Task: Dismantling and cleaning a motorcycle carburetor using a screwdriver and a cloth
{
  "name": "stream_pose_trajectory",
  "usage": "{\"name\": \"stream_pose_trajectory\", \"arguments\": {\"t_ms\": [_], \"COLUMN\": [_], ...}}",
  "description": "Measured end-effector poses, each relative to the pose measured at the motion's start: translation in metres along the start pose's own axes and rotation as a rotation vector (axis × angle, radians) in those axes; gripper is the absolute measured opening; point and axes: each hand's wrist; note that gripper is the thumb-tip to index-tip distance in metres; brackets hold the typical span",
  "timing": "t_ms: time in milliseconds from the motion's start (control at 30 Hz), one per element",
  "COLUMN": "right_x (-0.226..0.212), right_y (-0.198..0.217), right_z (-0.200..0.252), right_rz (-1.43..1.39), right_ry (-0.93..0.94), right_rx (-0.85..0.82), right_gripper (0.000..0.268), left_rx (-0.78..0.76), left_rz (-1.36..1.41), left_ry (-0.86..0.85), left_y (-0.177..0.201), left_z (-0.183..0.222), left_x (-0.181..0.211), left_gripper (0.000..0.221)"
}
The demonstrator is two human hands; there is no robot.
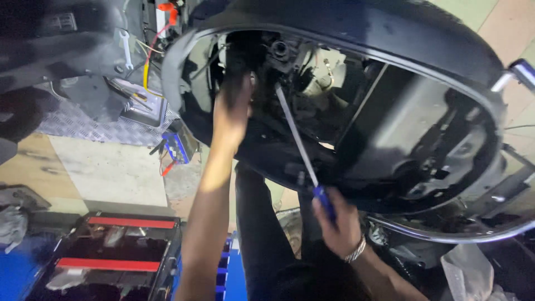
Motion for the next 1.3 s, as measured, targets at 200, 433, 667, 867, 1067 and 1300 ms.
{"name": "stream_pose_trajectory", "arguments": {"t_ms": [200,433,667,867,1067,1300], "right_x": [0.013,0.021,0.036,0.035,0.022,0.018], "right_y": [0.067,0.082,0.08,0.074,0.079,0.082], "right_z": [-0.042,-0.05,-0.054,-0.064,-0.082,-0.091], "right_rz": [0.022,-0.08,-0.044,-0.015,0.056,0.044], "right_ry": [0.206,0.163,0.072,-0.049,-0.027,0.05], "right_rx": [0.205,0.212,0.211,0.193,0.233,0.247], "right_gripper": [0.023,0.024,0.032,0.03,0.028,0.022], "left_rx": [0.107,-0.017,-0.172,-0.19,-0.188,-0.159], "left_rz": [-0.398,-0.668,-0.536,0.183,-0.398,-0.984], "left_ry": [0.173,0.361,0.46,0.41,0.186,0.121], "left_y": [-0.074,-0.072,-0.07,-0.053,-0.051,-0.123], "left_z": [-0.167,-0.21,-0.172,-0.189,-0.127,-0.186], "left_x": [0.003,0.005,0.018,-0.055,-0.017,-0.098], "left_gripper": [0.07,0.062,0.056,0.065,0.084,0.052]}}
Point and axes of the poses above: each hand's wrist, its own z-axis away from the middle knuckle, its own y-axis out of the back of the hand, x = y × z, and after that the axes turned 15 degrees about y, right-handed
